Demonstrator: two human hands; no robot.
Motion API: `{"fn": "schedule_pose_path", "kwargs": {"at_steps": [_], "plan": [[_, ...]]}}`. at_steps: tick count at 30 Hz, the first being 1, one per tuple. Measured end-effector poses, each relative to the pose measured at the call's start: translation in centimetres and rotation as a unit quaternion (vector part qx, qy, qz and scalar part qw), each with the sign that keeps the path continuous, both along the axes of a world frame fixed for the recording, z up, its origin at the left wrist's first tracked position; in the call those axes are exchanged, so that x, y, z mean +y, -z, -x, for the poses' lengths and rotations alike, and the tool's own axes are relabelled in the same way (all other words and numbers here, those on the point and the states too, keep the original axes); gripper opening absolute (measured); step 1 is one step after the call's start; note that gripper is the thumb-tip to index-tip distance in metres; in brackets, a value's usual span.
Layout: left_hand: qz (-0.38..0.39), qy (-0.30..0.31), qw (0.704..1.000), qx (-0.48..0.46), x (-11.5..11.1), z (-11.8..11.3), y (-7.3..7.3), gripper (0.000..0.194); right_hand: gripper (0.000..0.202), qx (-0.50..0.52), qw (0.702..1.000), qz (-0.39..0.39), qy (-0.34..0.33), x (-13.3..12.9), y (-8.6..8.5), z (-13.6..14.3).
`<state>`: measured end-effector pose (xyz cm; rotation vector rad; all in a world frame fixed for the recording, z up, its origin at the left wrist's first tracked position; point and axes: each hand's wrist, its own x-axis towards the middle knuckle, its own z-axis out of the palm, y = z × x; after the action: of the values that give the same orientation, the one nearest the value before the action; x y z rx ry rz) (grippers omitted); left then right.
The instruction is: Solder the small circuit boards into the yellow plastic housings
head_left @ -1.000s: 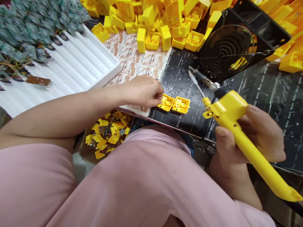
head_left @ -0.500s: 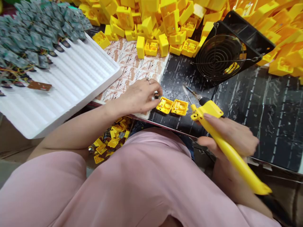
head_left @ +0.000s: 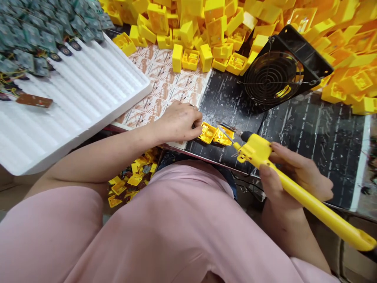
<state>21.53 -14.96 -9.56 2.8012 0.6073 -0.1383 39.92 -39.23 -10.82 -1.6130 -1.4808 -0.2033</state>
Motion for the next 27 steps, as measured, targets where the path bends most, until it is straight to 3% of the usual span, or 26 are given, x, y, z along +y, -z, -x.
{"fn": "schedule_pose_path", "kwargs": {"at_steps": [3,5,8,12,20,27], "plan": [[0.001,0.002,1.000,0.022,0.0,-0.3,-0.2,0.030,0.056,-0.071,0.997,0.008,-0.017,0.9,-1.1,1.1],[0.009,0.002,0.999,0.048,0.0,-0.6,-0.5,0.029,0.057,-0.055,0.997,0.042,-0.029,1.1,-1.6,1.6],[0.017,0.004,0.997,0.074,-0.1,-1.0,-1.0,0.029,0.047,-0.025,0.998,0.030,-0.053,1.0,-1.6,1.8],[0.011,0.009,0.997,0.082,-0.1,-1.2,-1.2,0.027,0.028,-0.078,0.993,0.038,-0.082,1.4,-1.6,1.6],[0.011,0.013,0.994,0.103,0.1,-1.7,-1.5,0.027,0.025,-0.100,0.978,0.028,-0.179,3.0,-3.0,1.1],[0.013,0.011,0.989,0.146,-0.1,-2.1,-2.3,0.028,0.017,-0.062,0.992,0.049,-0.098,1.5,-3.2,0.7]]}}
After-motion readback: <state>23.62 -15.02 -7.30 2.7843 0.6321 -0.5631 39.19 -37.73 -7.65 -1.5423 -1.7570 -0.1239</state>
